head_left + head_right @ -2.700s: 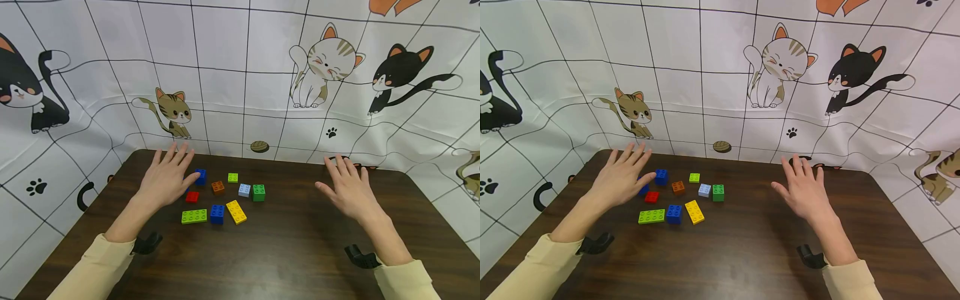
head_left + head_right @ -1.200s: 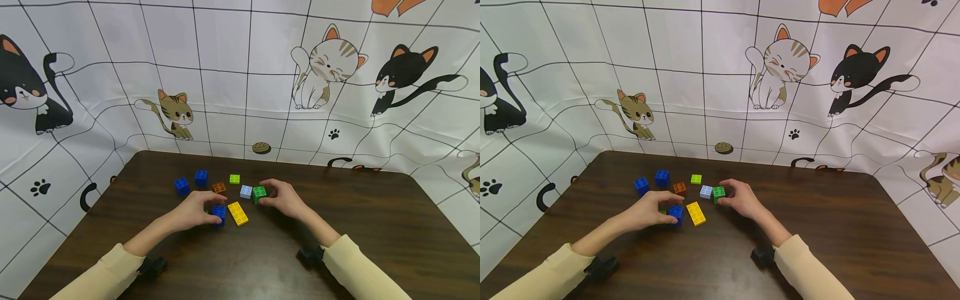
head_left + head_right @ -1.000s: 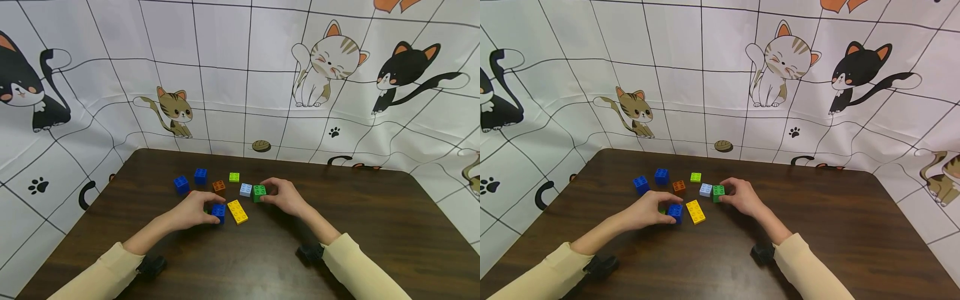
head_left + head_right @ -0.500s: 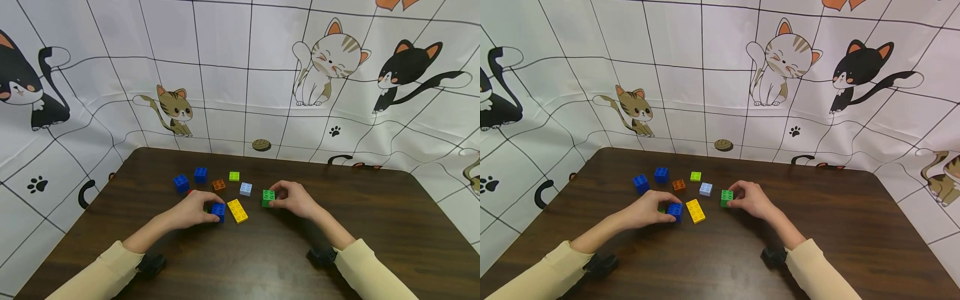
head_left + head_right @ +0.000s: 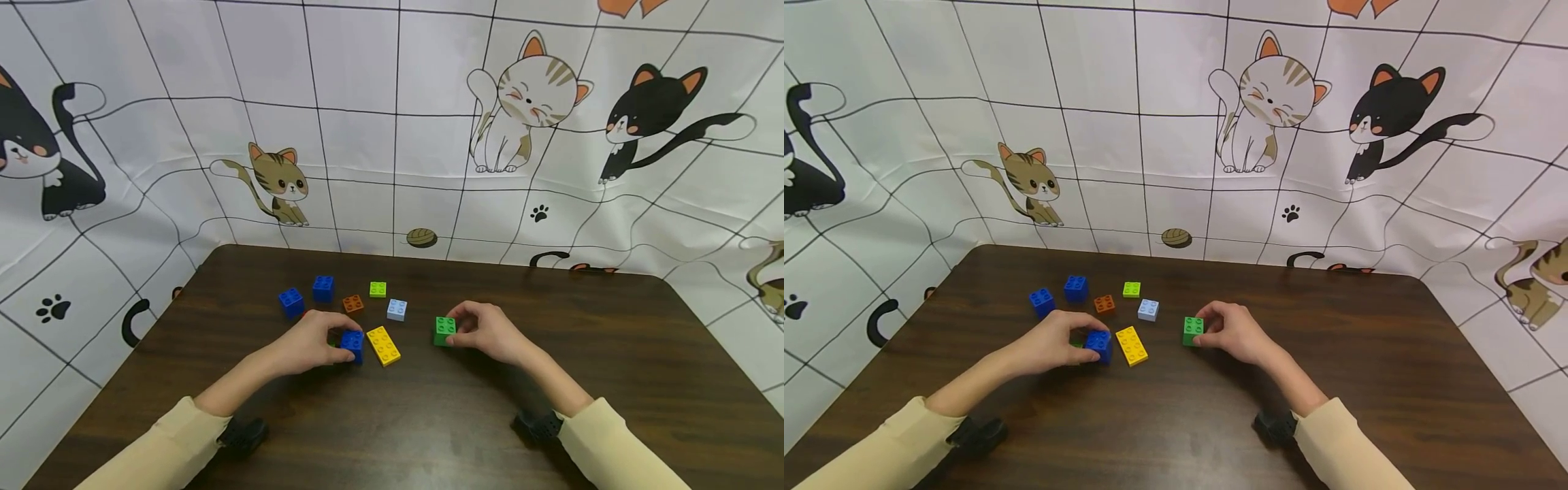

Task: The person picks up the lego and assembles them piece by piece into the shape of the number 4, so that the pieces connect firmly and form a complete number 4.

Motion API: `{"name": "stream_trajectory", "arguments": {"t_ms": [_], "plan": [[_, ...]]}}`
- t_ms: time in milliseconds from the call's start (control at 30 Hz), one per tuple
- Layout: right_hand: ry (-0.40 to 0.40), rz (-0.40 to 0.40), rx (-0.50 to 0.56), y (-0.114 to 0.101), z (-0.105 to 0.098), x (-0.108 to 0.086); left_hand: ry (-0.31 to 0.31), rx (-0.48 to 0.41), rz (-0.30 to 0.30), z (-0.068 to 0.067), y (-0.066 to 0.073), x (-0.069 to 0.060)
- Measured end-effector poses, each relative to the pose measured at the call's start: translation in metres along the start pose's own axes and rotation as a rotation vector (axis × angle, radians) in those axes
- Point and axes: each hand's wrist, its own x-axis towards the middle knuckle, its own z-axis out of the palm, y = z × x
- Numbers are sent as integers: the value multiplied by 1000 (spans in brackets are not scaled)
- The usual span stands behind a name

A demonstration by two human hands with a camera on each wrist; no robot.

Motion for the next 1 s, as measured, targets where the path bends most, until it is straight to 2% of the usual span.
{"name": "stream_trajectory", "arguments": {"t_ms": [267,667,900,1000], "plan": [[-11,-19,32,5,0,-6,40,-7,35,-4,18,9],[0,-22,46,3,2,-10,14,-82,77,2,43,46],[0,-33,50,6,1,-9,12,-115,128,11,51,65],[-4,-40,57,7,2,-9,9,-147,130,17,54,72]]}}
